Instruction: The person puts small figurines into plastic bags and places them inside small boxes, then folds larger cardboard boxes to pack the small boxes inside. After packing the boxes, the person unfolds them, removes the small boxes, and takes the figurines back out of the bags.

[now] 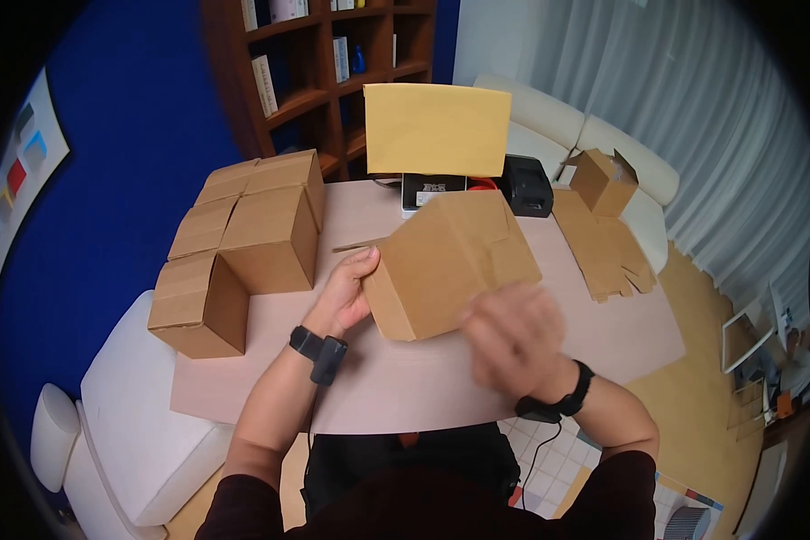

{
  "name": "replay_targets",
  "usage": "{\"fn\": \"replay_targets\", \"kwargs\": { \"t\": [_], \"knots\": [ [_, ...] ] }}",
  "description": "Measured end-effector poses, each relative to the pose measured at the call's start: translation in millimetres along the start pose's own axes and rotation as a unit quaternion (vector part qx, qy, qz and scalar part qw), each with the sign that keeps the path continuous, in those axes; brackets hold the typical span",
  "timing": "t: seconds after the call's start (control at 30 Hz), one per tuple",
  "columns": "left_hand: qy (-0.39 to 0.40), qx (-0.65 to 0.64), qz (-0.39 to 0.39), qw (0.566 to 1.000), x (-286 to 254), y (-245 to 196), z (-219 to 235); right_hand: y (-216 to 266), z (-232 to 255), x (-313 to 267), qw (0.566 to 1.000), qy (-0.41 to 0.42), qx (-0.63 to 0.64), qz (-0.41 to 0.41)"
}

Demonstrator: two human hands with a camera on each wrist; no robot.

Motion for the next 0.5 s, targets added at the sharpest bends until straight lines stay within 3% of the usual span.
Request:
{"fn": "replay_targets", "kwargs": {
  "t": [0.03,0.1,0.23,0.33,0.43,0.5],
  "knots": [
    [0.018,-0.019,0.006,1.0,2,4,2,-10,4,0,1.0,0.0,-0.001,0.002],
    [-0.001,-0.015,-0.006,1.0,5,6,5,-59,3,-4,0.984,0.029,0.009,-0.173],
    [-0.037,-0.048,-0.006,0.998,13,10,4,-68,-5,8,0.981,0.088,0.009,-0.172],
    [-0.045,-0.069,-0.008,0.997,4,-3,-29,-56,-25,9,0.974,0.179,0.033,-0.135],
    [-0.101,-0.024,-0.021,0.994,3,-12,-34,-51,-33,11,0.973,0.191,0.039,-0.124],
    [-0.095,-0.025,-0.043,0.994,5,-18,-34,-44,-38,17,0.973,0.197,0.022,-0.114]
  ]
}}
Point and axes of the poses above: each hand's wrist, its own x-axis towards the middle knuckle, its own z-axis out of the back of the hand, y = z × x, the point moved 9 cm from there along x, towards the middle knuckle, and after that the axes turned 4 degrees about x, right-handed, at the moved point
